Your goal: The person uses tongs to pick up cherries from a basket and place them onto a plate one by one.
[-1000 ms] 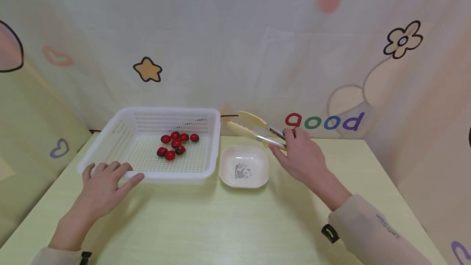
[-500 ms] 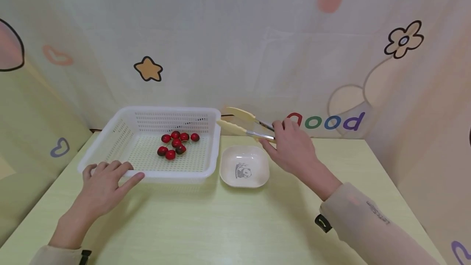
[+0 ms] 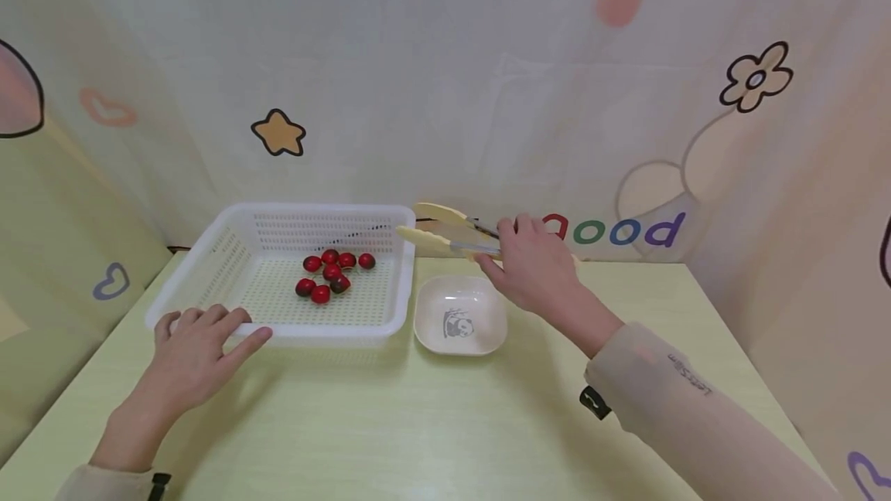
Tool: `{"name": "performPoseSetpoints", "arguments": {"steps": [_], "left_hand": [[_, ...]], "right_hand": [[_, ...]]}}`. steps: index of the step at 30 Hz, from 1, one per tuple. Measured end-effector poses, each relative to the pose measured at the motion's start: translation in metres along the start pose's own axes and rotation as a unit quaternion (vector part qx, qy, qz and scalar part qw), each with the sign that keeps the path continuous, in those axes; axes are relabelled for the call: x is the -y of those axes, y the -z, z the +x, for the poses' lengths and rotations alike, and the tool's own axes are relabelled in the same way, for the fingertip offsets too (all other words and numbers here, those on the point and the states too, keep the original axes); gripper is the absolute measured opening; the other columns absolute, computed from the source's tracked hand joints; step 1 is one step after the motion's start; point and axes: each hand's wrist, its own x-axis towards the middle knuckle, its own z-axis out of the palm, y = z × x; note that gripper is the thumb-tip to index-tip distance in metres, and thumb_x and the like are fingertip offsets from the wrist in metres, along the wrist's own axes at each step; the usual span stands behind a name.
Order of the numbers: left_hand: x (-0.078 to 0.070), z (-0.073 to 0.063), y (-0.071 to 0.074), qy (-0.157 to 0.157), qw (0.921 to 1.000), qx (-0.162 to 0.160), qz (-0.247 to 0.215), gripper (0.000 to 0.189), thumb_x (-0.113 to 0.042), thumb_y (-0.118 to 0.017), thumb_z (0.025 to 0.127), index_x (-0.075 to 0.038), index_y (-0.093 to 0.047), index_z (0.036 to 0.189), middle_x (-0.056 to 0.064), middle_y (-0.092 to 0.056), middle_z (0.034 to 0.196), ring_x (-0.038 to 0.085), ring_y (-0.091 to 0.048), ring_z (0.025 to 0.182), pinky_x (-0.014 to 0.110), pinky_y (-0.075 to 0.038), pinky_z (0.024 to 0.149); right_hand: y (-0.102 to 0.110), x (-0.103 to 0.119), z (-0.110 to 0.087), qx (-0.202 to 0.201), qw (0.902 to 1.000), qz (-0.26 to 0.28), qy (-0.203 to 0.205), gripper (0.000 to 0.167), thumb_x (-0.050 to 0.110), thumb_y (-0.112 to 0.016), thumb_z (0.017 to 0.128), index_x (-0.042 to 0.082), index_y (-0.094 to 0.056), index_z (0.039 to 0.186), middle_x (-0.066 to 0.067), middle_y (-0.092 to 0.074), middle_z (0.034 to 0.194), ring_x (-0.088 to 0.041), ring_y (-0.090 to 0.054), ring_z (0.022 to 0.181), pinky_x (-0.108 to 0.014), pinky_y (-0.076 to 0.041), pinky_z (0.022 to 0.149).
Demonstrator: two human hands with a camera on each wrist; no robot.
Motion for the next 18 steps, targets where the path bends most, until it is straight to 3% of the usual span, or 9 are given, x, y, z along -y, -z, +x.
{"name": "performPoseSetpoints", "arguments": {"steps": [6, 18], "left_hand": [[0.0, 0.0, 0.0, 0.0, 1.0, 0.0, 0.004, 0.061, -0.066, -0.045, 0.102, -0.012, -0.067, 0.119, 0.011, -0.063, 0.11, 0.045, -0.05, 0.107, 0.074, -0.017, 0.099], [0.003, 0.001, -0.002, -0.002, 1.0, -0.002, -0.004, 0.058, -0.065, -0.047, 0.101, -0.012, -0.067, 0.115, 0.009, -0.062, 0.107, 0.043, -0.049, 0.104, 0.074, -0.016, 0.099]], "right_hand": [[-0.001, 0.008, 0.007, 0.011, 0.9999, -0.008, -0.006, 0.06, 0.049, -0.062, 0.099, -0.004, -0.056, 0.127, -0.018, -0.055, 0.108, -0.031, -0.052, 0.092, -0.04, -0.051, 0.064], [0.004, 0.033, 0.027, 0.028, 0.9982, -0.044, 0.029, 0.062, 0.05, -0.06, 0.1, -0.005, -0.057, 0.128, -0.019, -0.056, 0.109, -0.033, -0.056, 0.098, -0.041, -0.053, 0.066]]}}
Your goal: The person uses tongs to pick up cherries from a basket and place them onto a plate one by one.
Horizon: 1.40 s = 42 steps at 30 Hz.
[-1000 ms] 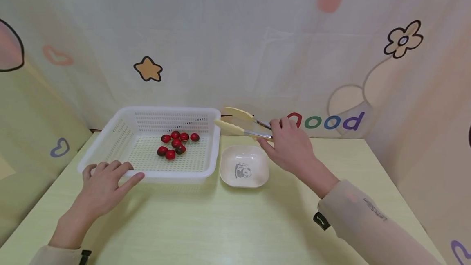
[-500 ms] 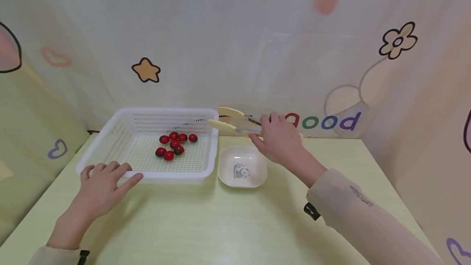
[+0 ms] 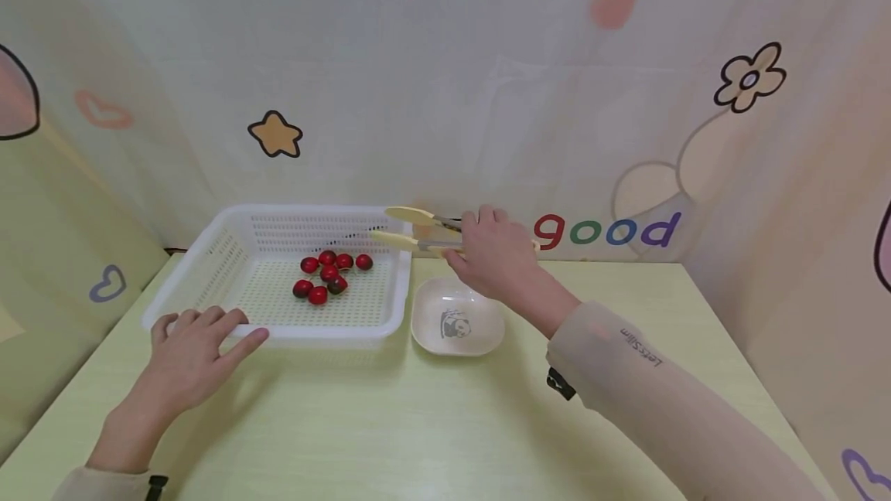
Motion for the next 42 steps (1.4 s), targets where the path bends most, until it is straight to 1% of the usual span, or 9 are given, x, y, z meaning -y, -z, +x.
{"name": "performPoseSetpoints", "arguments": {"steps": [5, 11, 16, 23, 29, 32, 35, 39, 42], "left_hand": [[0.0, -0.001, 0.0, -0.001, 1.0, -0.004, -0.004, 0.055, -0.065, -0.048, 0.101, -0.014, -0.067, 0.112, 0.007, -0.062, 0.104, 0.042, -0.049, 0.103, 0.074, -0.016, 0.099], [0.001, 0.0, 0.0, -0.002, 1.0, -0.001, -0.005, 0.056, -0.065, -0.047, 0.102, -0.013, -0.066, 0.113, 0.008, -0.062, 0.105, 0.042, -0.049, 0.104, 0.074, -0.016, 0.099], [0.001, 0.001, 0.0, -0.001, 1.0, 0.0, -0.007, 0.056, -0.064, -0.047, 0.102, -0.013, -0.067, 0.113, 0.007, -0.062, 0.104, 0.043, -0.049, 0.103, 0.075, -0.015, 0.099], [0.002, 0.001, -0.001, 0.0, 1.0, -0.001, -0.008, 0.057, -0.064, -0.047, 0.102, -0.012, -0.067, 0.114, 0.008, -0.062, 0.105, 0.044, -0.049, 0.104, 0.075, -0.015, 0.099], [0.001, 0.001, -0.002, -0.001, 1.0, -0.002, -0.008, 0.058, -0.064, -0.047, 0.102, -0.011, -0.067, 0.116, 0.01, -0.063, 0.107, 0.044, -0.049, 0.105, 0.074, -0.015, 0.1], [0.001, 0.001, -0.001, -0.001, 1.0, 0.0, -0.01, 0.058, -0.064, -0.047, 0.102, -0.012, -0.067, 0.115, 0.01, -0.063, 0.107, 0.044, -0.049, 0.106, 0.075, -0.015, 0.099], [0.001, 0.001, 0.0, 0.002, 0.9999, 0.001, -0.011, 0.057, -0.064, -0.046, 0.102, -0.013, -0.066, 0.114, 0.009, -0.062, 0.106, 0.043, -0.049, 0.105, 0.075, -0.014, 0.099], [0.0, 0.001, 0.0, 0.002, 0.9999, 0.0, -0.016, 0.055, -0.064, -0.047, 0.102, -0.013, -0.066, 0.114, 0.009, -0.062, 0.106, 0.042, -0.049, 0.104, 0.075, -0.014, 0.098], [0.001, 0.001, -0.001, 0.001, 0.9999, -0.001, -0.017, 0.055, -0.064, -0.047, 0.102, -0.013, -0.066, 0.114, 0.009, -0.062, 0.106, 0.042, -0.049, 0.105, 0.075, -0.014, 0.099]], "right_hand": [[0.002, 0.012, 0.012, 0.007, 0.9996, -0.024, 0.01, 0.061, 0.053, -0.058, 0.1, -0.004, -0.058, 0.124, -0.016, -0.055, 0.102, -0.031, -0.054, 0.092, -0.039, -0.052, 0.06], [0.004, 0.027, 0.023, 0.013, 0.9986, -0.047, 0.022, 0.053, 0.05, -0.058, 0.101, -0.001, -0.059, 0.116, -0.012, -0.052, 0.095, -0.029, -0.052, 0.088, -0.04, -0.051, 0.061], [0.003, 0.04, 0.031, 0.023, 0.9977, -0.057, 0.029, 0.052, 0.05, -0.058, 0.101, 0.002, -0.06, 0.118, -0.011, -0.052, 0.098, -0.028, -0.052, 0.09, -0.041, -0.052, 0.066], [0.0, 0.057, 0.039, 0.035, 0.9967, -0.062, 0.039, 0.054, 0.05, -0.06, 0.1, 0.004, -0.062, 0.127, -0.012, -0.057, 0.105, -0.029, -0.056, 0.097, -0.045, -0.054, 0.072], [-0.003, 0.07, 0.045, 0.057, 0.9944, -0.08, 0.038, 0.049, 0.047, -0.061, 0.099, 0.006, -0.065, 0.125, -0.012, -0.059, 0.109, -0.027, -0.055, 0.099, -0.044, -0.054, 0.074], [-0.003, 0.076, 0.047, 0.056, 0.9921, -0.101, 0.049, 0.046, 0.047, -0.061, 0.1, 0.007, -0.066, 0.124, -0.011, -0.059, 0.11, -0.026, -0.056, 0.1, -0.043, -0.055, 0.075], [-0.004, 0.083, 0.05, 0.056, 0.9886, -0.125, 0.063, 0.043, 0.046, -0.062, 0.099, 0.009, -0.067, 0.121, -0.01, -0.059, 0.111, -0.025, -0.055, 0.102, -0.043, -0.054, 0.081], [-0.003, 0.096, 0.052, 0.066, 0.9813, -0.164, 0.076, 0.026, 0.033, -0.058, 0.101, 0.011, -0.068, 0.109, -0.008, -0.056, 0.102, -0.024, -0.052, 0.096, -0.042, -0.052, 0.082], [-0.003, 0.105, 0.053, 0.07, 0.9736, -0.201, 0.083, 0.02, 0.026, -0.055, 0.102, 0.012, -0.069, 0.104, -0.007, -0.053, 0.096, -0.023, -0.049, 0.09, -0.04, -0.05, 0.078]]}}
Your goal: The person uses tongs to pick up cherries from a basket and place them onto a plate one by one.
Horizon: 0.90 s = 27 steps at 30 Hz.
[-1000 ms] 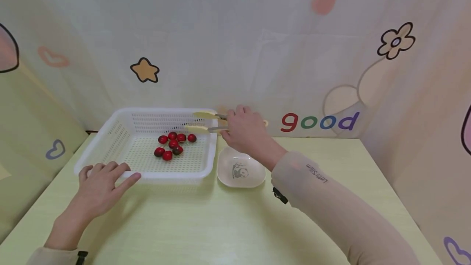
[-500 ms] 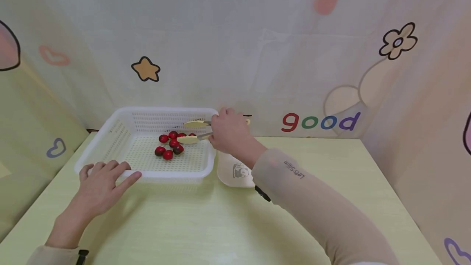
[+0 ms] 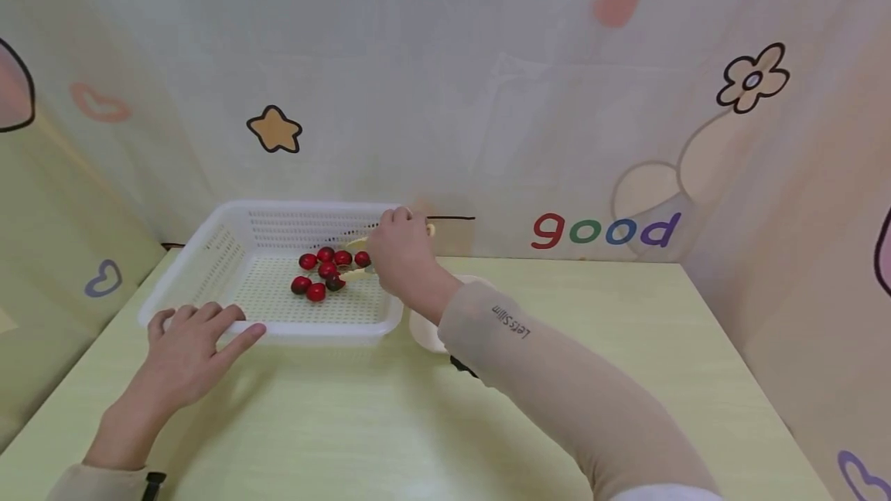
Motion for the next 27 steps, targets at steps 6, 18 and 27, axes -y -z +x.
{"name": "performPoseSetpoints", "arguments": {"steps": [6, 18, 27], "left_hand": [[0.002, 0.0, -0.002, -0.001, 1.0, -0.002, 0.003, 0.056, -0.064, -0.047, 0.102, -0.013, -0.066, 0.114, 0.009, -0.063, 0.107, 0.043, -0.049, 0.106, 0.075, -0.014, 0.099], [0.002, -0.001, -0.001, 0.002, 0.9999, -0.009, 0.004, 0.055, -0.065, -0.048, 0.102, -0.014, -0.067, 0.11, 0.008, -0.062, 0.103, 0.041, -0.048, 0.103, 0.074, -0.015, 0.1], [0.002, -0.001, -0.002, 0.003, 0.9999, -0.01, 0.002, 0.055, -0.065, -0.048, 0.101, -0.014, -0.067, 0.11, 0.007, -0.061, 0.102, 0.04, -0.048, 0.103, 0.074, -0.015, 0.099]], "right_hand": [[-0.003, 0.012, 0.007, 0.001, 0.9993, -0.033, -0.021, 0.029, 0.034, -0.058, 0.103, 0.01, -0.071, 0.114, -0.009, -0.057, 0.1, -0.025, -0.052, 0.093, -0.043, -0.05, 0.083], [-0.007, 0.023, 0.017, 0.008, 0.9982, -0.046, -0.038, 0.038, 0.037, -0.057, 0.106, 0.007, -0.073, 0.12, -0.017, -0.062, 0.118, -0.033, -0.057, 0.112, -0.048, -0.051, 0.097], [-0.01, 0.03, 0.02, -0.005, 0.9963, -0.069, -0.051, 0.027, 0.017, -0.047, 0.109, 0.006, -0.072, 0.115, -0.013, -0.061, 0.105, -0.027, -0.054, 0.098, -0.042, -0.051, 0.083]]}}
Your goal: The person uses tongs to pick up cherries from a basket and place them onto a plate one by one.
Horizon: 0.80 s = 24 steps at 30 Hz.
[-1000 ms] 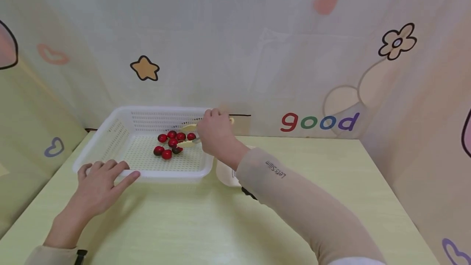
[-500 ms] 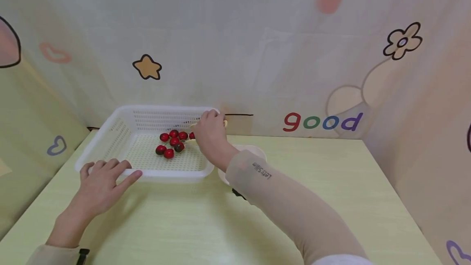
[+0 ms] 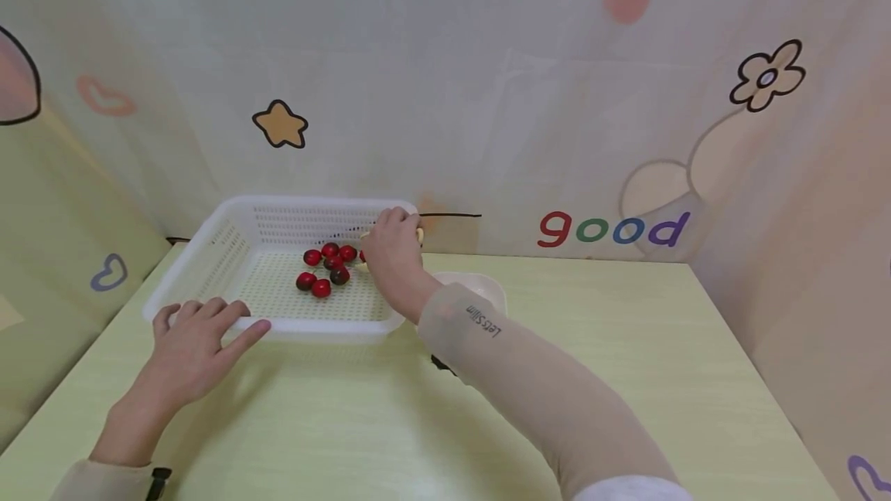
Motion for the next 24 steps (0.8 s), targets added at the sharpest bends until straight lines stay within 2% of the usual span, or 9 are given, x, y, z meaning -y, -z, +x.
{"name": "performPoseSetpoints", "arguments": {"steps": [4, 11, 16, 24], "left_hand": [[0.0, 0.0, 0.0, 0.001, 1.0, -0.002, 0.003, 0.055, -0.065, -0.048, 0.101, -0.014, -0.067, 0.11, 0.007, -0.061, 0.102, 0.04, -0.048, 0.103, 0.074, -0.015, 0.1], [-0.001, 0.001, 0.0, 0.001, 1.0, 0.002, 0.001, 0.055, -0.064, -0.048, 0.102, -0.014, -0.067, 0.113, 0.008, -0.062, 0.104, 0.04, -0.048, 0.104, 0.075, -0.015, 0.099], [-0.001, 0.001, 0.0, 0.002, 1.0, -0.003, 0.002, 0.055, -0.065, -0.048, 0.101, -0.014, -0.067, 0.11, 0.008, -0.062, 0.104, 0.039, -0.047, 0.104, 0.074, -0.014, 0.101], [-0.002, 0.001, 0.0, 0.002, 1.0, 0.0, 0.001, 0.054, -0.064, -0.049, 0.101, -0.014, -0.067, 0.113, 0.007, -0.061, 0.104, 0.04, -0.047, 0.103, 0.074, -0.015, 0.099]], "right_hand": [[0.001, 0.004, 0.001, 0.006, 1.0, -0.002, 0.002, 0.028, 0.015, -0.044, 0.109, 0.008, -0.071, 0.111, -0.01, -0.057, 0.1, -0.025, -0.051, 0.093, -0.038, -0.049, 0.077], [-0.003, 0.007, 0.0, 0.008, 0.9999, -0.007, -0.002, 0.028, 0.016, -0.041, 0.11, 0.008, -0.067, 0.111, -0.009, -0.056, 0.098, -0.023, -0.049, 0.09, -0.037, -0.048, 0.077], [-0.006, 0.005, -0.003, 0.006, 1.0, 0.001, -0.003, 0.024, 0.02, -0.042, 0.11, 0.009, -0.064, 0.11, -0.009, -0.055, 0.096, -0.023, -0.047, 0.087, -0.033, -0.044, 0.068], [-0.013, -0.004, -0.011, -0.014, 0.9994, 0.031, 0.004, 0.024, 0.025, -0.045, 0.11, 0.012, -0.059, 0.125, -0.011, -0.052, 0.098, -0.023, -0.046, 0.086, -0.032, -0.044, 0.064]]}}
